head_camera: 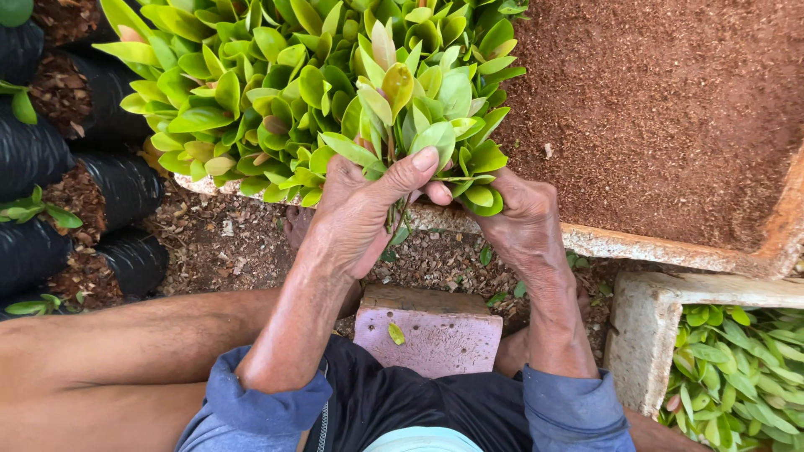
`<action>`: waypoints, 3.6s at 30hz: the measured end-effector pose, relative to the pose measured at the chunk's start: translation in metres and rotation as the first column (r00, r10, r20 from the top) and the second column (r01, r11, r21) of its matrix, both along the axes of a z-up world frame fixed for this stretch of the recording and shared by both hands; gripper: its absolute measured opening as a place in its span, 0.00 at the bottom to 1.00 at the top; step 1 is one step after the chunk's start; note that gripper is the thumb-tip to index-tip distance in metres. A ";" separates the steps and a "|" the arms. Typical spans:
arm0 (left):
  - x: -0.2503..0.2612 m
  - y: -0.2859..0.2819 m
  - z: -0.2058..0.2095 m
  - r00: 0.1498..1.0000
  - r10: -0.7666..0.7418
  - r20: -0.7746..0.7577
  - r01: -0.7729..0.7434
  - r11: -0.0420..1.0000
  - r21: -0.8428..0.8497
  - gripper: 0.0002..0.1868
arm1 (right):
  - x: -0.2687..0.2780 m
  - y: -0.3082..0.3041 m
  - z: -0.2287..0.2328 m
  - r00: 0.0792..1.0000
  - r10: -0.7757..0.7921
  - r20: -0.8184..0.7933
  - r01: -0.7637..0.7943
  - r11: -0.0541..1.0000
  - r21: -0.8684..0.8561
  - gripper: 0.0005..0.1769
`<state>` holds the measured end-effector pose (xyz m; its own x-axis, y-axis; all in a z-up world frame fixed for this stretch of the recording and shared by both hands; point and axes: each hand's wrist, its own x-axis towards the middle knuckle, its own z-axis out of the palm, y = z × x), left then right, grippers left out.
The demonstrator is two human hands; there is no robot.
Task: The person plants green leaf cuttings into a tray of reddish soil by hand, picking up individual cuttings and inserting them into the soil in rows.
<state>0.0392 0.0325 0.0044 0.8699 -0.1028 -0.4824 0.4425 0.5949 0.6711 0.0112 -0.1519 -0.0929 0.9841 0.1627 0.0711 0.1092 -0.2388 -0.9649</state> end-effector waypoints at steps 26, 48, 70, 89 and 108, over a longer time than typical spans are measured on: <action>-0.007 0.004 -0.009 0.998 -0.044 0.041 0.042 0.999 0.032 0.25 | 0.005 0.025 0.062 0.989 0.097 0.111 -0.063 0.961 -0.271 0.06; -0.009 0.010 -0.011 0.994 -0.051 0.098 0.050 0.999 0.014 0.21 | -0.016 0.032 0.006 0.953 -0.248 0.173 0.284 0.931 -0.230 0.09; -0.018 -0.001 -0.041 0.996 -0.077 0.045 0.074 0.995 0.067 0.25 | -0.019 0.031 0.107 0.907 -0.146 0.395 0.239 0.951 -0.196 0.09; -0.024 -0.001 -0.015 0.990 -0.085 0.113 0.056 0.970 0.238 0.22 | -0.033 0.030 0.132 0.873 0.185 0.452 0.265 0.597 -0.757 0.06; -0.021 -0.007 -0.002 0.946 -0.125 0.301 0.009 0.933 0.359 0.15 | -0.028 0.020 0.106 0.895 0.132 0.425 0.190 0.751 -0.633 0.05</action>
